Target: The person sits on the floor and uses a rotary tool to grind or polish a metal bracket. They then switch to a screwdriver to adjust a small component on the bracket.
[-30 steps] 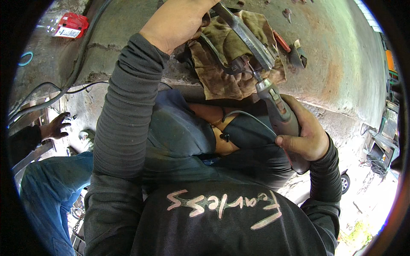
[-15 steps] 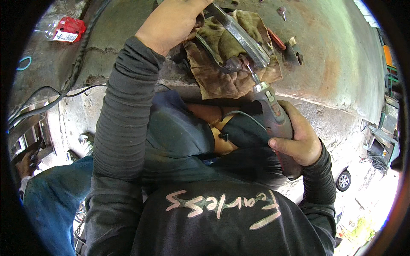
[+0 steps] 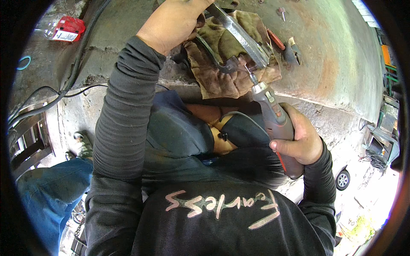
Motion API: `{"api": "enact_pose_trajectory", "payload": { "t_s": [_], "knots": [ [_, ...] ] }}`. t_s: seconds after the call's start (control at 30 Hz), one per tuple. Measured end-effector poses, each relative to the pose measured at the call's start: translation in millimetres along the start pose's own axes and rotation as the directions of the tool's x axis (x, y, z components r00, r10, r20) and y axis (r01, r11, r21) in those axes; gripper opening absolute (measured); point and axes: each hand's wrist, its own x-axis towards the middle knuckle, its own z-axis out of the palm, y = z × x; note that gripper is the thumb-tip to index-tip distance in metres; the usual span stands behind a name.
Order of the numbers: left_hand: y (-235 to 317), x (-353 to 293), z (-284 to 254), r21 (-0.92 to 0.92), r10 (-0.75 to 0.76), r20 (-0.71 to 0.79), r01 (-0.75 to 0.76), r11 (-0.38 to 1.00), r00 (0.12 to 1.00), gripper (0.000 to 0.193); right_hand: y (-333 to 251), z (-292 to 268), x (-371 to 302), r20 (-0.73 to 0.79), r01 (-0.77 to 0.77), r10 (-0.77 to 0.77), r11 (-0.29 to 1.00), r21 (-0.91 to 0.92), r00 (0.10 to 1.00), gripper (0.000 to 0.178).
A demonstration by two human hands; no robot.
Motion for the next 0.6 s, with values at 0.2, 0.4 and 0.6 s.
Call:
{"api": "enact_pose_trajectory", "payload": {
  "t_s": [0.2, 0.4, 0.6],
  "knots": [
    [3, 1, -2, -0.083, -0.177, 0.035, 0.179, 0.980, 0.984, 0.034, 0, -1, 1, -0.050, -0.086, 0.085, 0.996, -0.018, 0.995, 0.058],
    [12, -7, 1, 0.062, 0.048, 0.000, -0.048, 0.997, 0.999, 0.037, -3, -2, 3, -0.037, -0.151, 0.155, 0.985, 0.080, 0.987, 0.056],
    [9, -3, -3, 0.068, -0.002, 0.029, 0.000, 0.998, 1.000, 0.040, -11, -3, 2, 0.074, -0.063, 0.060, 0.997, 0.047, 0.995, 0.057]
  ]
}}
